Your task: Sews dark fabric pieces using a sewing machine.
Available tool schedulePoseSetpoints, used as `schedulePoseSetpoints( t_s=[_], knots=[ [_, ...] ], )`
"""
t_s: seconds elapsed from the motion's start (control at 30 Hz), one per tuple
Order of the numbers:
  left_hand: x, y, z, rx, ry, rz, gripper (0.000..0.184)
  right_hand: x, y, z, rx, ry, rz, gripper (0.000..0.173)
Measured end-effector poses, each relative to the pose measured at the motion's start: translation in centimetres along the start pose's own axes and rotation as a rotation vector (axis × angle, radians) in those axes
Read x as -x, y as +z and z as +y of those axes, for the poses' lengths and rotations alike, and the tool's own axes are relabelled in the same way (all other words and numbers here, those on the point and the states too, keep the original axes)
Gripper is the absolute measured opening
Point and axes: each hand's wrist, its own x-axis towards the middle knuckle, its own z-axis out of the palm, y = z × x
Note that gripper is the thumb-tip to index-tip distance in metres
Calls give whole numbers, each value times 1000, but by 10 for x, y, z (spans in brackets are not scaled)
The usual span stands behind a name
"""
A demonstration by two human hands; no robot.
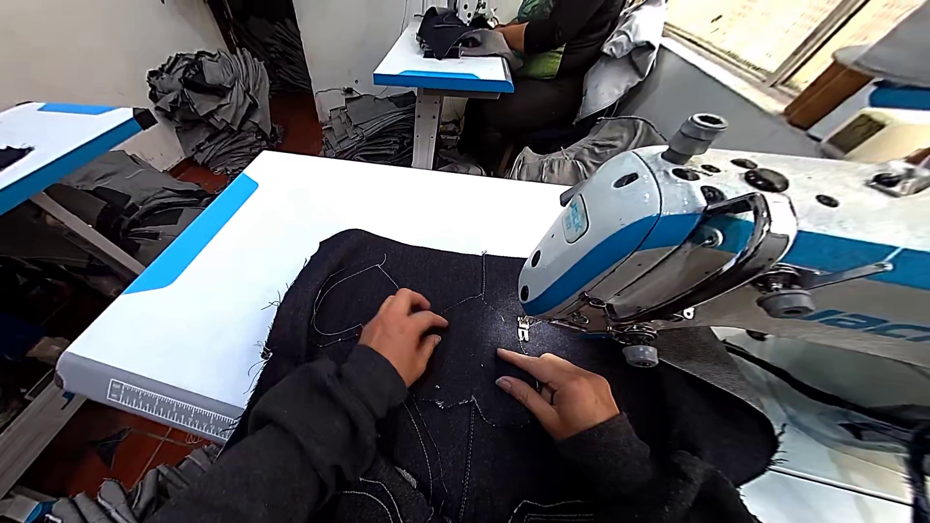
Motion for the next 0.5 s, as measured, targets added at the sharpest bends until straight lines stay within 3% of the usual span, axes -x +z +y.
schedulePoseSetpoints(
  t_s=[0.13,0.27,0.33,0.43,0.5],
  knots=[
    [-3,24,34,-105,247,-17,23,0,1,0,-5,-2,-4,40],
    [2,40,41,-305,68,-343,58,-2,-9,0,65,-45,-75,38],
    [4,37,44,-319,12,-410,66,-5,-24,15,161,-258,-105,35],
    [9,35,44,-324,22,-428,69,-11,-38,62,133,-734,-168,34],
    [9,37,35,-306,111,-381,65,-8,-32,78,33,-826,-220,43]
  ],
)
